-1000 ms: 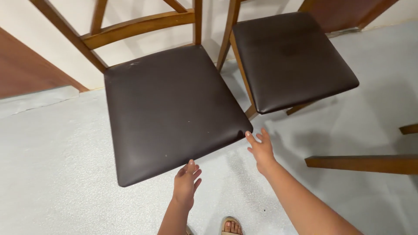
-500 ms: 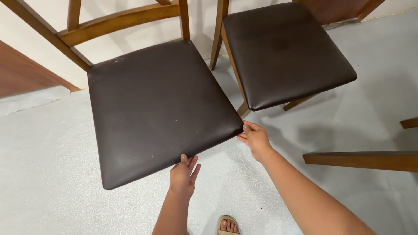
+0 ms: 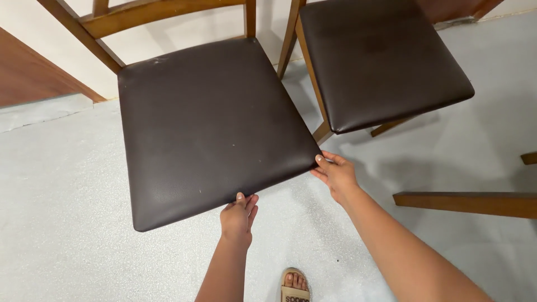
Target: The recorder moves around a dining table, picking up chairs and tucking them neatly under the table.
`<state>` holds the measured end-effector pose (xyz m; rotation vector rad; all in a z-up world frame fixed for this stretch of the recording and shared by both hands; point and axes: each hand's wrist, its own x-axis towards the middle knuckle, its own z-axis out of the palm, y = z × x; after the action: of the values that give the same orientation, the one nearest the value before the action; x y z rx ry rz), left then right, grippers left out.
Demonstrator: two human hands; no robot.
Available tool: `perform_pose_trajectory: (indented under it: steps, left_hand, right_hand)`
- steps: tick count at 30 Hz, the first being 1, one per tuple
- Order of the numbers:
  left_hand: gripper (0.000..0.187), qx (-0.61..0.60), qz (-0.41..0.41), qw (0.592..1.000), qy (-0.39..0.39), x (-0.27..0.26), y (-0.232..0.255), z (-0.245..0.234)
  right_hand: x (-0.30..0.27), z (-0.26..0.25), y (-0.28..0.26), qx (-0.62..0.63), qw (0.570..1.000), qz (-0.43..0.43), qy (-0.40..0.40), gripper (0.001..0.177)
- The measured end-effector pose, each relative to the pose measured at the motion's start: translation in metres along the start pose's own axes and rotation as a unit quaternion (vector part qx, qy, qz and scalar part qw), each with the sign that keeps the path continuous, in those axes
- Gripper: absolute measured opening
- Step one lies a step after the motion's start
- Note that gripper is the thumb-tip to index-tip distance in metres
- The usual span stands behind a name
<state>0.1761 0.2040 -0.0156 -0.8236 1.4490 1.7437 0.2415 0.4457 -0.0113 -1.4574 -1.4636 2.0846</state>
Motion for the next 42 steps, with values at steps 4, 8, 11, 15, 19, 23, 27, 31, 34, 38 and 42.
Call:
perform_pose_trajectory:
  steps: [4,8,11,15,19,23,27,31,34,38,42]
  left_hand:
    - [0.034,0.016,-0.009,1.0,0.018,0.004,0.0,-0.013]
    - [0.032,0.025,0.001,0.999,0.037,-0.001,0.001,-0.031]
    - [0.033,0.046,0.006,0.998,0.05,-0.007,0.007,-0.045]
    - [0.034,0.078,0.013,0.995,0.065,-0.01,0.01,-0.065]
    - [0.034,0.083,0.018,0.995,0.061,-0.002,0.012,-0.089]
    - [0.051,0.086,0.013,0.996,-0.006,0.015,0.024,-0.124]
    - [0.074,0.027,0.088,0.993,0.079,0.032,0.047,-0.174]
    - [0.082,-0.056,0.106,0.976,0.184,0.01,0.082,-0.194]
    - [0.074,-0.031,0.125,0.967,0.22,-0.008,0.101,-0.203]
    - [0.062,-0.029,0.148,0.973,0.175,0.014,0.105,-0.225]
    - [0.051,-0.042,0.114,0.979,0.163,0.023,0.108,-0.228]
  right_hand:
    - [-0.008,0.004,0.015,0.027,1.0,0.01,0.0,0.044]
    - [-0.026,0.007,0.032,0.032,0.999,0.026,0.006,0.043]
    - [-0.039,0.013,0.043,0.053,0.998,0.037,-0.001,0.043]
    - [-0.057,0.02,0.058,0.069,0.996,0.041,-0.027,0.044]
    - [-0.061,0.024,0.072,0.085,0.995,0.051,-0.028,0.046]
    - [-0.062,0.029,0.085,0.077,0.996,0.05,-0.018,0.052]
    - [-0.081,0.057,0.101,0.11,0.99,0.083,0.016,0.066]
    - [-0.104,0.101,0.128,0.103,0.987,0.127,-0.01,0.067]
    - [-0.122,0.136,0.135,0.096,0.977,0.153,-0.115,0.06]
    - [-0.133,0.173,0.124,0.127,0.959,0.181,-0.176,0.041]
    - [-0.135,0.183,0.12,0.141,0.958,0.198,-0.154,0.027]
